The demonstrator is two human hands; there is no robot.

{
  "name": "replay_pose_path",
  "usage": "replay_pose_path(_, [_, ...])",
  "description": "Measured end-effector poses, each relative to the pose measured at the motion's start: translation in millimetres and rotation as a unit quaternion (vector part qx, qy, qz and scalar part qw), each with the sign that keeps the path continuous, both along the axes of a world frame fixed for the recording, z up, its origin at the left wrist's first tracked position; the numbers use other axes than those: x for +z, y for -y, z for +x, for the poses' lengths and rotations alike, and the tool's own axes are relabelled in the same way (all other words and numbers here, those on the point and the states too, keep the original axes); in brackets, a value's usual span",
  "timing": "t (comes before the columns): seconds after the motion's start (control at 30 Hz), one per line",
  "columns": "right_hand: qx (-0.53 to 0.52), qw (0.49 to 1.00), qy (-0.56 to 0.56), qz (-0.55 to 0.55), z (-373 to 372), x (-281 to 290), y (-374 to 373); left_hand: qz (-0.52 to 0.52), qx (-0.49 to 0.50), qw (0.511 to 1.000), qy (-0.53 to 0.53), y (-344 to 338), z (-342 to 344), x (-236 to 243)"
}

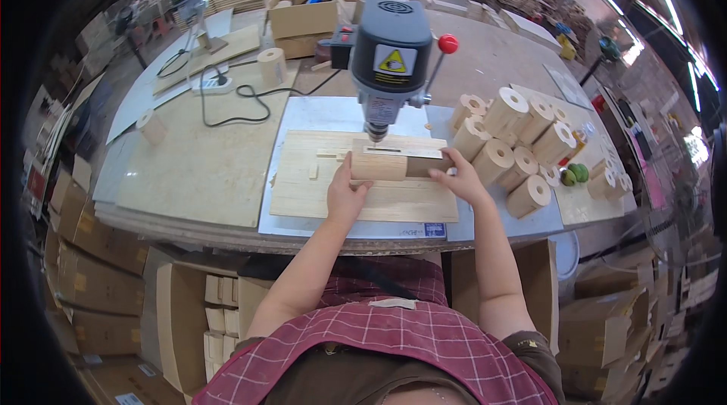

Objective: Using a drill press to machine slots into cylindrical wooden blocks in a workshop.

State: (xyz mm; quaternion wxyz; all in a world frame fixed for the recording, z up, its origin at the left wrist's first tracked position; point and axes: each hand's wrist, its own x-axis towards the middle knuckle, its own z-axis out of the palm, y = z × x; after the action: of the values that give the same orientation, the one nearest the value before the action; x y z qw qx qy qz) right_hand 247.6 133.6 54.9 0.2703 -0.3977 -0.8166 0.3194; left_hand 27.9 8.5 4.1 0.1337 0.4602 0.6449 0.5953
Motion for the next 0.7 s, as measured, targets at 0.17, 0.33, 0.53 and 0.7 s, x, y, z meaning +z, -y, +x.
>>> replay_pose_path(0.17, [-0.036, 0.995, -0.076, -0.057, 11.4, -24.0, 14.2, -0.041, -0.008, 0.997, -0.067, 21.0, -1.8, 3.3])
replay_pose_path(0.33, [0.037, 0.99, -0.111, -0.079, 16.3, -31.0, 35.9, -0.092, -0.012, 0.99, -0.106, 73.3, -12.4, 32.2])
replay_pose_path(0.53, [0.102, 0.946, -0.199, -0.235, 21.6, -14.8, 52.2, -0.081, -0.072, 0.993, -0.045, 127.2, -44.9, 71.8])
replay_pose_path(0.7, [0.093, 0.94, -0.219, -0.246, 41.3, 6.4, 57.3, 0.034, 0.007, 0.978, 0.206, 175.6, -98.0, 74.7])
